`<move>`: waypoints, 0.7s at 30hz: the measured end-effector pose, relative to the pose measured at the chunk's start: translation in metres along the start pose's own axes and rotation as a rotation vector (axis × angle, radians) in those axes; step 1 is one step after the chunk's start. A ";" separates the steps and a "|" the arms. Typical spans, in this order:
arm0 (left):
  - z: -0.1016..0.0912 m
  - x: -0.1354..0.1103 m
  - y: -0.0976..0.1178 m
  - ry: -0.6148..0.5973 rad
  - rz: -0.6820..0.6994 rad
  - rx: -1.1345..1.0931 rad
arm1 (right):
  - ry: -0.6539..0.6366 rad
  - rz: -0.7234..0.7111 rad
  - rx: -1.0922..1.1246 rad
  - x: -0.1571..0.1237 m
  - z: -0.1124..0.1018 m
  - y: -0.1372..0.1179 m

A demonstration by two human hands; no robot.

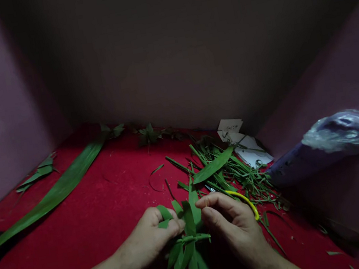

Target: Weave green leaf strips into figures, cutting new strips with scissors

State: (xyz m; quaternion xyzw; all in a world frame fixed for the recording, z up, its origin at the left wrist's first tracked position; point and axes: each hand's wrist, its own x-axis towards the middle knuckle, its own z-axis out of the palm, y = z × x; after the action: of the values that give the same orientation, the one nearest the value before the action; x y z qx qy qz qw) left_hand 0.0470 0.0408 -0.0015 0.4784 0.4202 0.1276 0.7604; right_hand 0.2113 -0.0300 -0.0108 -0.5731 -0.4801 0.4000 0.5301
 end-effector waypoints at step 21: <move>0.001 -0.002 0.001 -0.075 0.015 -0.041 | -0.054 0.326 0.280 0.003 0.011 0.003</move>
State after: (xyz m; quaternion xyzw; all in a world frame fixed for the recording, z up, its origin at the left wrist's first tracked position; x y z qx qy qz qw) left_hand 0.0468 0.0394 0.0008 0.4704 0.3852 0.1238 0.7842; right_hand 0.2019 -0.0248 -0.0146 -0.5530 -0.3346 0.5584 0.5200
